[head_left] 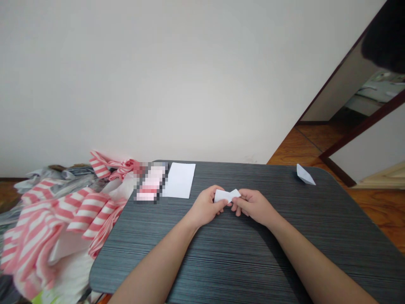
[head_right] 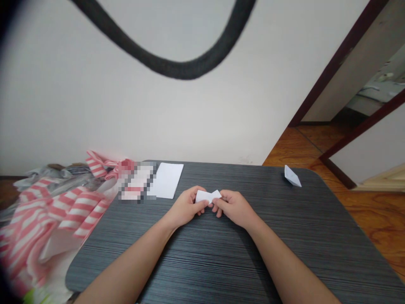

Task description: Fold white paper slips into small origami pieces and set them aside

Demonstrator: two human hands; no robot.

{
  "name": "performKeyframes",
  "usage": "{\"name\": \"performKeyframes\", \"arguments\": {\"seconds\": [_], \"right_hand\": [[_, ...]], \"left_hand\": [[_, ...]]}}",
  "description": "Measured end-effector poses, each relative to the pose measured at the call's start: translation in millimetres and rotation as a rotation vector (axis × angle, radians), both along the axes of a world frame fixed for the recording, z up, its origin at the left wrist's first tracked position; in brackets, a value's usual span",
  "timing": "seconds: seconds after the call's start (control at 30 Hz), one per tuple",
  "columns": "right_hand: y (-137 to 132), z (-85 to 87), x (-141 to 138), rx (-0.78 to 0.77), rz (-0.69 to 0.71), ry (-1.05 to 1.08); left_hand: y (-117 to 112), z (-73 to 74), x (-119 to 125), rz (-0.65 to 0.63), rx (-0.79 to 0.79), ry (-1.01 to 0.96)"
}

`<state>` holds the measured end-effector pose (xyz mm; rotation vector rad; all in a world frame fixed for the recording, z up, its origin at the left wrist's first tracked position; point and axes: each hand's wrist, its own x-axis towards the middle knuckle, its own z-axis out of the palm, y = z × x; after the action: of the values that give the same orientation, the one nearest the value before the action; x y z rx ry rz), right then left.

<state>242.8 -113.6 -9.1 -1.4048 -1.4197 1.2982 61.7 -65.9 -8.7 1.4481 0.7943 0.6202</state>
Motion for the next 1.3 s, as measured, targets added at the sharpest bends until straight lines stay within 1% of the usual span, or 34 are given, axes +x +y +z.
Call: {"name": "performKeyframes", "arguments": {"seconds": [0.23, 0.43, 0.53, 0.63, 0.77, 0.83, 1.0, 1.13, 1.3], "right_hand": [[-0.4, 2.7, -1.9, 0.012, -0.018, -0.036], [1.0, 2.9, -3.6, 0.002, 0.0, 0.011], [0.7, 3.1, -3.1, 0.005, 0.006, -0.003], [0.5, 3.9, -2.8, 0.017, 0.001, -0.028], [0.8, 3.7, -3.2, 0.031, -0.026, -0.066], [0.9, 2.2, -3.4, 0.02, -0.028, -0.055], [0.1, -1.4, -3.1, 0.007, 0.019, 0.026], [-0.1, 0.9, -2.8, 0.02, 0.023, -0.007], [1.2, 3.6, -1.2, 0.05, -0.015, -0.048]], "left_hand": [[-1.4, 1.6, 0.5, -0.031, 0.001, -0.019], [-0.8, 1.9, 1.3, -0.004, -0.017, -0.021], [-0.9, 2.5, 1.2, -0.036, -0.021, -0.03], [-1.6, 3.3, 1.5, -0.057, -0.006, -0.026], [-2.5, 2.8, 1.9, -0.049, 0.035, -0.013], [-2.5, 1.5, 1.7, -0.042, 0.044, -0.015], [-1.4, -1.4, 0.2, -0.042, 0.037, -0.006], [-0.9, -0.7, 0.8, -0.074, 0.025, -0.023], [-0.5, 0.4, 1.6, -0.067, 0.023, -0.011]]}}
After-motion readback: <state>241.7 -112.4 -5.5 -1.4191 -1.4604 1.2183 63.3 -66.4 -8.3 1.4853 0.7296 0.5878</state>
